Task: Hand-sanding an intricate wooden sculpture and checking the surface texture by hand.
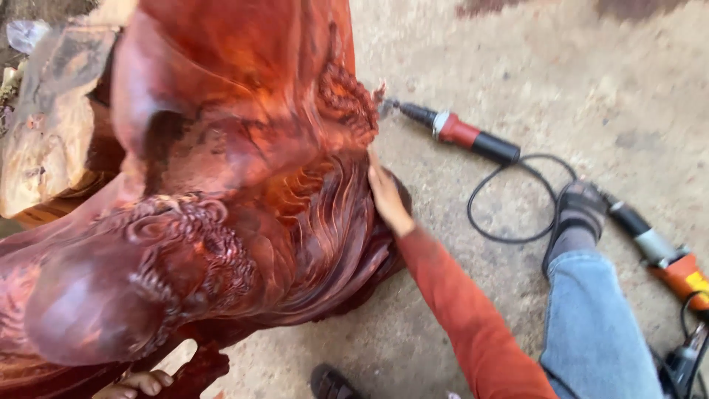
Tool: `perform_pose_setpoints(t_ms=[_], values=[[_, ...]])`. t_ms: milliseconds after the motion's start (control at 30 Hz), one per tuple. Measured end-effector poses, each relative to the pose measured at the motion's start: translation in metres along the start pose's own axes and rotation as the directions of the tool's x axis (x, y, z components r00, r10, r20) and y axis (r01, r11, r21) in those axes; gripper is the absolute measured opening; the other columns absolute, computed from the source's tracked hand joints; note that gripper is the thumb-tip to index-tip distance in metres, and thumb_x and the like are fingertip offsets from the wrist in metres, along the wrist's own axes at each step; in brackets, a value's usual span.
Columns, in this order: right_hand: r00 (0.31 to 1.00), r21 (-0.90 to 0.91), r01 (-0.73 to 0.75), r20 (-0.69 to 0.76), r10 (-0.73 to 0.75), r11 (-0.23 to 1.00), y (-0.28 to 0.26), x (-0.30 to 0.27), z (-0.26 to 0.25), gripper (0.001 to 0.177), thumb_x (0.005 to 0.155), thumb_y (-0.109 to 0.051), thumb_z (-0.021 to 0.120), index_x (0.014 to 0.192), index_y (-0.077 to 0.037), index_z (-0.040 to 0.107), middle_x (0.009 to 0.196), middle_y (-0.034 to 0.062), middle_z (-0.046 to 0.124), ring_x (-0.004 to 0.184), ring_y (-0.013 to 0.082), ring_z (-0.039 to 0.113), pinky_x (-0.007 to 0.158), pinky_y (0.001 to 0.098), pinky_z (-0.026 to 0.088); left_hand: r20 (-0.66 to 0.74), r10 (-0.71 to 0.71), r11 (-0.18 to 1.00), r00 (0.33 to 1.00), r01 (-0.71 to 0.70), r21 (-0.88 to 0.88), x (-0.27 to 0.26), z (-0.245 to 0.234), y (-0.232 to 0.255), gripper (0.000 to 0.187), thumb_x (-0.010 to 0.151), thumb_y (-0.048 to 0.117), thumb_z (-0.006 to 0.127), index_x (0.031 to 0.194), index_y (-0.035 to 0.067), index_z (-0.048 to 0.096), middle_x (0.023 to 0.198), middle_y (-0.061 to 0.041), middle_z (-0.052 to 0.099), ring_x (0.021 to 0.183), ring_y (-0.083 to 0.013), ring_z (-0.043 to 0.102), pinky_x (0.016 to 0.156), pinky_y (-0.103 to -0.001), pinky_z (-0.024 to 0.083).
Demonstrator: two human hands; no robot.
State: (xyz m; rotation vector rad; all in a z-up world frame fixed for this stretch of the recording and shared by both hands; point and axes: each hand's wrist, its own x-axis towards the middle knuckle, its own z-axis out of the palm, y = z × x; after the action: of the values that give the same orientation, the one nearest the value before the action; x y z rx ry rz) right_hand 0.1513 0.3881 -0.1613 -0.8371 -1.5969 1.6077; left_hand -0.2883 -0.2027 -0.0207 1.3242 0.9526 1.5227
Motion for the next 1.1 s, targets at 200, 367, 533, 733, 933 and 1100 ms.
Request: perform_pose_setpoints(t_ms=[200,367,533,733,933,1100], values=[[0.992,0.006,-0.12,-0.045,0.12,0.993,0.047,0.017,0.01,0.08,0.1,-0.062,0.028,0.16,-0.009,0.031,0.166,0.0118,0.031,0.155,0.0244,0.026,0.127,0.0355,0.014,-0.706,0.423,0.871,0.568,-0.04,0.49,0.132,0.261,-0.086,0.025,0.114,0.038,0.057,0.123,0.018,0.045,0.1,-0.001,0.055,0.091,-0.0131,0.062,0.092,-0.022,0.057],[0.976,0.091,-0.206,-0.058,0.212,0.974,0.005,-0.008,0.015,0.085,0.095,-0.066,0.033,0.16,-0.01,0.03,0.167,0.0113,0.03,0.156,0.0234,0.025,0.127,0.0363,0.016,-0.766,0.487,0.841,0.418,0.012,0.541,0.172,0.291,-0.087,0.023,0.102,0.029,0.053,0.117,0.017,0.039,0.093,0.0,0.042,0.086,-0.0084,0.047,0.089,-0.02,0.047],[0.975,0.082,-0.191,-0.102,0.199,0.978,0.022,-0.006,0.017,0.074,0.099,-0.055,0.038,0.155,-0.007,0.04,0.163,0.0104,0.038,0.153,0.02,0.032,0.126,0.0334,0.02,-0.698,0.512,0.84,0.501,-0.122,0.528,0.148,0.255,-0.122,0.054,0.099,0.006,0.046,0.148,0.022,0.033,0.113,0.005,0.038,0.09,-0.0107,0.048,0.092,-0.028,0.049],[0.957,0.133,-0.205,-0.182,0.227,0.97,0.047,0.01,0.015,0.049,0.105,-0.028,0.046,0.15,-0.009,0.051,0.155,0.0092,0.051,0.144,0.0181,0.047,0.121,0.0284,0.032,-0.675,0.639,0.749,0.369,-0.102,0.654,0.188,0.288,-0.095,0.054,0.1,0.006,0.063,0.147,0.009,0.036,0.114,-0.014,0.049,0.09,-0.0236,0.051,0.079,-0.037,0.049],[0.947,-0.241,-0.069,-0.321,-0.012,0.968,0.035,-0.05,-0.007,0.038,0.104,-0.026,0.053,0.136,-0.01,0.063,0.131,0.0096,0.07,0.118,0.0194,0.066,0.101,0.033,0.049,-0.537,0.683,0.687,0.495,-0.186,0.703,0.178,0.278,-0.102,0.066,0.103,0.0,0.058,0.158,0.025,0.03,0.13,-0.017,0.046,0.091,-0.03,0.047,0.073,-0.044,0.044],[0.913,-0.618,0.295,-0.041,-0.405,0.728,-0.031,-0.126,0.029,0.036,0.099,-0.009,0.063,0.135,-0.006,0.068,0.128,0.0215,0.06,0.119,0.0413,0.061,0.102,0.0469,0.05,-0.486,0.725,0.645,0.489,-0.234,0.728,0.199,0.288,-0.079,0.053,0.091,-0.001,0.065,0.13,-0.017,0.034,0.095,-0.025,0.043,0.074,-0.0316,0.052,0.068,-0.041,0.05]])
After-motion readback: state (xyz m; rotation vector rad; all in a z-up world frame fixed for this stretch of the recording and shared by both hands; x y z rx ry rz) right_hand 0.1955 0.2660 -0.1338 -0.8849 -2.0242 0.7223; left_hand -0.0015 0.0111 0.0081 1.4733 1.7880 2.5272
